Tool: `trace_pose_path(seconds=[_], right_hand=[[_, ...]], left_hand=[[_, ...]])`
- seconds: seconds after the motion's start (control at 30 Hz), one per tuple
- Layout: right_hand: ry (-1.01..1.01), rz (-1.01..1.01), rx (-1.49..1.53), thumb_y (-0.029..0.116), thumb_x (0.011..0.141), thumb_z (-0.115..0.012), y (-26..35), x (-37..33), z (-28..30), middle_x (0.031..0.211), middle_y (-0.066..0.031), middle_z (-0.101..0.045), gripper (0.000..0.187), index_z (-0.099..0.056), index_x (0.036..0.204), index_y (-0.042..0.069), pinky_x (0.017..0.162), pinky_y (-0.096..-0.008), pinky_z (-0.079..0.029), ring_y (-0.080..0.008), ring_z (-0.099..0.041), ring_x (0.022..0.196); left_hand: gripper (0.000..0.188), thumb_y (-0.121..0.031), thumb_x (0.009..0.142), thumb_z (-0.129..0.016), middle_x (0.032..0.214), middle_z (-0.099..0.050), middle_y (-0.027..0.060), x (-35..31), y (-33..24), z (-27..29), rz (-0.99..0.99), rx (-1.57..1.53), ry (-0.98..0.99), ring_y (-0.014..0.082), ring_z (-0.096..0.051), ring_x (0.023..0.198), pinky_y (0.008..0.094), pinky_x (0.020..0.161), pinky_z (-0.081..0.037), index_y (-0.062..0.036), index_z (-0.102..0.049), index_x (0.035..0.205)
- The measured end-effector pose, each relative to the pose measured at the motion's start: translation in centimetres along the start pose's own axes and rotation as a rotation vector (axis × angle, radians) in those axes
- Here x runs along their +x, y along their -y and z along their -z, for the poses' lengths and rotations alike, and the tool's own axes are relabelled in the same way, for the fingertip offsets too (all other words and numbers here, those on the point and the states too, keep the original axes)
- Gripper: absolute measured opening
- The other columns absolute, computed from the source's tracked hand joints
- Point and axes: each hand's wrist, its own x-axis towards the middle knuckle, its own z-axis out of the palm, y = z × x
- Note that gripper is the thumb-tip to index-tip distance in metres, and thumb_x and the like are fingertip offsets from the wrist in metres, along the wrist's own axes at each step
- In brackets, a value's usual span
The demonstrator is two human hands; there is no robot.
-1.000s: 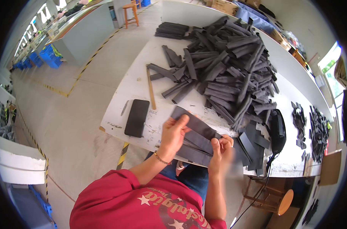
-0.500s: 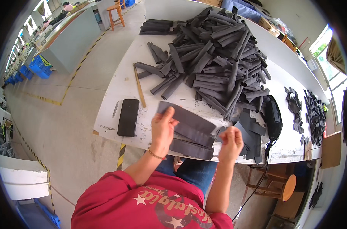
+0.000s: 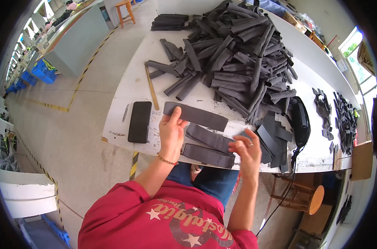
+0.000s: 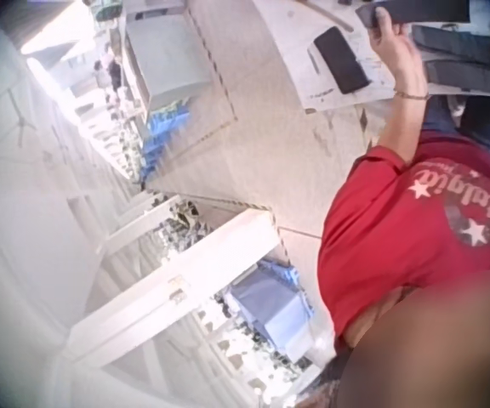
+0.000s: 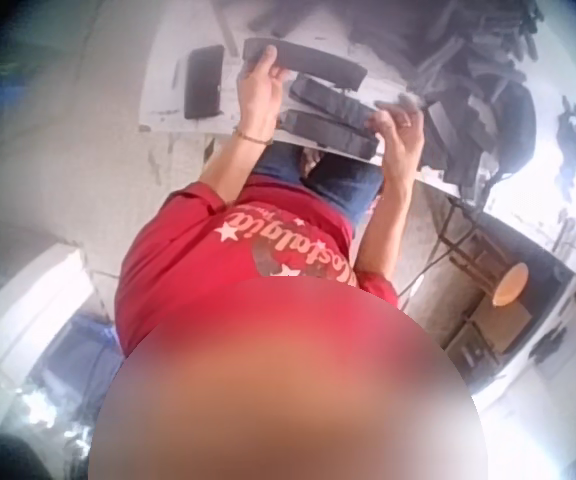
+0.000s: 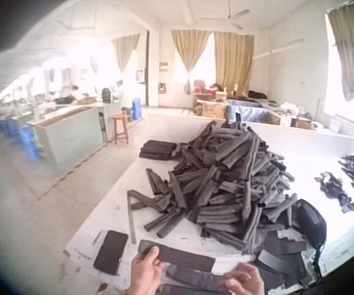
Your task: The recorder is sorting through and inspecting long black foam or rubber parts on a large work surface.
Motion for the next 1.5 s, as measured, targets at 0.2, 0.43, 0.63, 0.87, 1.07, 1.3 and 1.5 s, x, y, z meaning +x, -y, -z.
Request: trace_pose_path(seconds=[0.2,0.43,0.63,0.87,1.07,1.3,1.5], right_hand=[[-0.02,0.028,0.025,-0.003,0.085,-0.067,-1.7,0.4,-3.1,0.08,-0.0057,-0.057,0.038,-0.049,0.119,-0.004,0.067,-0.0304,-0.055,-0.0211,-0.067,0.074],[-0.049,-0.087,0.092,-0.003,0.083,-0.068,-0.4,-1.3,-0.3,0.074,-0.0035,-0.056,0.041,-0.051,0.12,-0.005,0.06,-0.0269,-0.052,-0.0166,-0.064,0.066],[-0.052,-0.226,-0.258,-0.001,0.08,-0.068,-0.8,-5.7,2.2,0.069,0.0002,-0.049,0.047,-0.049,0.123,-0.002,0.056,-0.0224,-0.045,-0.0089,-0.054,0.06],[-0.111,-0.199,-0.54,0.001,0.078,-0.068,-4.2,-6.6,3.2,0.065,0.0014,-0.045,0.049,-0.05,0.124,0.001,0.054,-0.0219,-0.041,-0.0066,-0.049,0.058],[-0.176,-0.1,-0.838,0.008,0.08,-0.072,-4.7,-6.5,2.4,0.065,-0.0026,-0.05,0.048,-0.051,0.123,0.0,0.054,-0.0261,-0.041,-0.0095,-0.047,0.056],[-0.141,-0.118,-0.998,0.019,0.081,-0.074,-4.6,-6.1,2.5,0.065,-0.0067,-0.054,0.042,-0.059,0.114,-0.002,0.058,-0.0296,-0.044,-0.0149,-0.051,0.059],[-0.208,-0.093,-1.033,0.015,0.083,-0.073,-3.2,-5.0,3.0,0.07,-0.0067,-0.057,0.037,-0.06,0.115,0.002,0.061,-0.0292,-0.044,-0.0148,-0.053,0.063]], left_hand=[[0.015,-0.012,0.091,-0.067,0.1,-0.069,0.0086,-1.0,1.0,0.6,0.099,0.045,0.046,0.0158,-0.067,0.086,0.0305,0.076,-0.056,-0.0045,-0.063,0.104],[0.018,-0.013,0.091,-0.067,0.094,-0.068,0.007,-2.7,-0.2,1.1,0.218,0.167,0.082,0.0151,-0.067,0.081,0.0299,0.07,-0.057,-0.0017,-0.064,0.104],[0.016,-0.006,0.086,-0.071,0.08,-0.063,-0.0016,-7.4,-1.8,4.2,0.116,0.781,0.219,0.0039,-0.055,0.069,0.0189,0.058,-0.044,0.0021,-0.066,0.099],[0.034,-0.007,0.072,-0.079,0.092,-0.06,0.0054,-7.4,0.1,7.0,-0.518,1.317,0.443,0.0212,-0.059,0.083,0.0303,0.072,-0.048,-0.0076,-0.066,0.103],[0.056,-0.016,0.065,-0.081,0.114,-0.054,0.0072,-6.5,-0.4,6.9,-0.587,1.587,0.869,0.0286,-0.05,0.111,0.0418,0.098,-0.037,-0.0107,-0.059,0.117],[0.055,-0.017,0.066,-0.08,0.114,-0.055,0.0047,-5.1,-0.1,6.4,-0.519,1.584,0.93,0.0248,-0.052,0.108,0.0409,0.098,-0.036,-0.012,-0.06,0.117],[0.052,-0.018,0.068,-0.08,0.111,-0.056,0.0037,-5.6,-2.1,3.7,-0.645,1.673,0.875,0.024,-0.053,0.106,0.04,0.095,-0.038,-0.0129,-0.061,0.117]])
